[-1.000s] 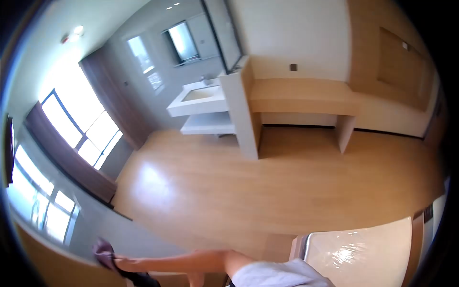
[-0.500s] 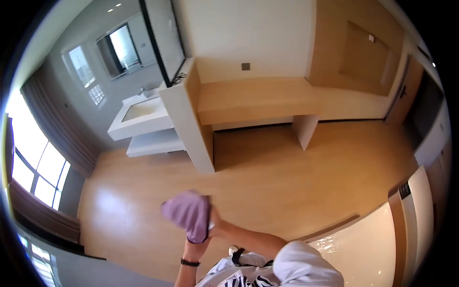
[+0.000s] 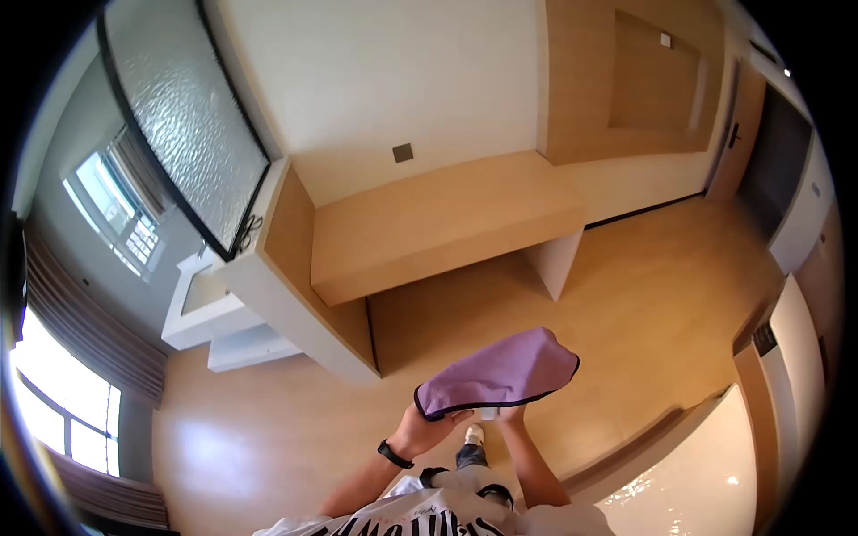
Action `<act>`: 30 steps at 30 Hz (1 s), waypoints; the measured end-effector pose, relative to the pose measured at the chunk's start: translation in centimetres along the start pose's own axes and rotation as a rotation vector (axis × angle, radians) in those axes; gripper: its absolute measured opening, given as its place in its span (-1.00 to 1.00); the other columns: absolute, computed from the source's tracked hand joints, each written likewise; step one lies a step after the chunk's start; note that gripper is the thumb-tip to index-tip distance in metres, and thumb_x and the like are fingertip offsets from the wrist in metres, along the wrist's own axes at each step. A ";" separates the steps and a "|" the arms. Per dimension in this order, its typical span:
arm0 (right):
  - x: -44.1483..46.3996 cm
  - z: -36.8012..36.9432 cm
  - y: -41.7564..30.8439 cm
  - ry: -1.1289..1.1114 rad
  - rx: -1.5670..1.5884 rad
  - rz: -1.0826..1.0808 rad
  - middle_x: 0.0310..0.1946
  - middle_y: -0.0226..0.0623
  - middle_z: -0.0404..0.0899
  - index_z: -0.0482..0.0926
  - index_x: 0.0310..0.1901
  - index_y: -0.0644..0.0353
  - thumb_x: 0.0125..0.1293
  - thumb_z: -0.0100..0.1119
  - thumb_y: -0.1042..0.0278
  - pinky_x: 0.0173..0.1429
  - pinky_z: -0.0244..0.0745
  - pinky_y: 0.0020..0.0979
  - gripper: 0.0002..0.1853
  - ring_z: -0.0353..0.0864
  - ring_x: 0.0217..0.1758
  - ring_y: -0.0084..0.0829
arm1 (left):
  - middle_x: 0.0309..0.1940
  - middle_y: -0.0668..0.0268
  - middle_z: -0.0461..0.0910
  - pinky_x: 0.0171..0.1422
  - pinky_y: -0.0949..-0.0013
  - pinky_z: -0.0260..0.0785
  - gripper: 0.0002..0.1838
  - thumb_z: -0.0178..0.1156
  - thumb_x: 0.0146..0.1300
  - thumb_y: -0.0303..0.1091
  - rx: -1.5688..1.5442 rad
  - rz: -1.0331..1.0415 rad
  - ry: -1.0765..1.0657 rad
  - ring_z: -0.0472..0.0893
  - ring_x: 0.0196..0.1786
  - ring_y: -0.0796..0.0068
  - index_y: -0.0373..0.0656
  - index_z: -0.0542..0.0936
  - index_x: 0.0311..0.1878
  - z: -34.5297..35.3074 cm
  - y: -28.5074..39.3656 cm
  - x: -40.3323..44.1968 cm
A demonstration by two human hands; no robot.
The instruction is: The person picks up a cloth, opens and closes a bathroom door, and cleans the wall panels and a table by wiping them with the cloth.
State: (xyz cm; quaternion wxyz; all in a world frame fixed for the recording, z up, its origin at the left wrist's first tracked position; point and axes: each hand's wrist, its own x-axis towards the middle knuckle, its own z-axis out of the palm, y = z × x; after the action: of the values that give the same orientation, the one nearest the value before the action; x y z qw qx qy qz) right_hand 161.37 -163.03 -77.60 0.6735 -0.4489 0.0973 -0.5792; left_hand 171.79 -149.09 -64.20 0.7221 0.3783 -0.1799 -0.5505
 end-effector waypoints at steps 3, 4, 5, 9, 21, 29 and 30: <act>6.8 -2.7 6.6 -0.046 -0.309 -0.084 0.13 -0.14 0.45 0.32 0.23 0.35 0.44 -0.08 0.13 0.27 0.42 -0.18 -0.50 0.46 0.19 -0.23 | -0.07 0.33 0.65 0.14 0.38 0.43 -0.72 0.27 0.29 -0.40 0.285 0.096 -0.086 0.60 0.00 0.47 -0.23 0.55 0.03 -2.9 0.8 8.2; 9.3 -2.9 8.0 -0.068 -0.442 -0.122 0.11 -0.14 0.46 0.34 0.21 0.36 0.44 -0.07 0.14 0.26 0.43 -0.18 -0.52 0.47 0.17 -0.23 | -0.07 0.33 0.65 0.14 0.38 0.44 -0.72 0.26 0.29 -0.40 0.384 0.141 -0.103 0.61 0.00 0.45 -0.23 0.55 0.04 -3.9 0.8 11.0; 10.9 -2.9 8.9 -0.053 -0.465 -0.086 0.12 -0.13 0.45 0.34 0.21 0.33 0.41 -0.06 0.05 0.28 0.36 -0.18 -0.47 0.46 0.18 -0.23 | -0.04 0.34 0.64 0.15 0.34 0.44 -0.69 0.27 0.29 -0.40 0.245 0.030 -0.071 0.61 0.00 0.42 -0.21 0.55 0.08 -4.9 0.9 12.8; 16.8 -7.2 10.3 -0.117 -0.699 -0.050 0.18 -0.16 0.38 0.30 0.23 0.29 0.38 -0.07 -0.12 0.36 0.18 -0.21 -0.37 0.34 0.25 -0.25 | 0.09 0.29 0.59 0.19 0.24 0.42 -0.65 0.16 0.33 -0.38 0.596 -0.085 0.016 0.56 0.09 0.35 -0.17 0.54 0.18 -10.9 0.7 20.8; 41.2 -9.6 18.3 -0.160 -1.211 -0.161 0.26 0.08 0.30 0.24 0.26 0.41 0.37 -0.12 0.41 0.40 0.11 -0.18 -0.54 0.26 0.33 -0.05 | 0.36 -0.15 0.26 0.49 -0.02 0.04 -0.40 0.16 0.22 -0.31 1.481 0.207 0.593 0.15 0.44 -0.22 -0.14 0.36 0.36 -23.2 6.7 52.5; 58.6 -17.7 33.9 0.199 -1.605 0.249 0.15 0.11 0.46 0.49 0.12 0.33 0.36 0.02 0.08 0.47 -0.04 0.08 -0.51 0.28 0.31 0.10 | 0.49 -0.23 -0.11 0.50 -0.32 -0.33 -0.33 0.00 0.29 -0.21 1.877 0.064 0.567 -0.20 0.54 -0.31 -0.09 0.18 0.48 -24.9 6.2 69.0; 59.8 -18.1 34.2 0.109 -1.895 0.204 0.15 0.04 0.48 0.51 0.13 0.26 0.31 0.07 0.03 0.47 -0.07 0.16 -0.50 0.31 0.31 0.07 | 0.49 -0.27 -0.15 0.49 -0.35 -0.35 -0.32 -0.03 0.30 -0.20 1.958 0.088 0.527 -0.21 0.53 -0.33 -0.10 0.16 0.49 -25.2 5.7 70.1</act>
State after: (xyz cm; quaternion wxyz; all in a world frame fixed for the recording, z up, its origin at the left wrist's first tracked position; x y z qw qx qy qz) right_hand 191.82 -226.32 -89.27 0.0716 -0.7695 0.5959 -0.2182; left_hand 215.64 -205.02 -87.28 0.1312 0.9062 -0.4007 -0.0331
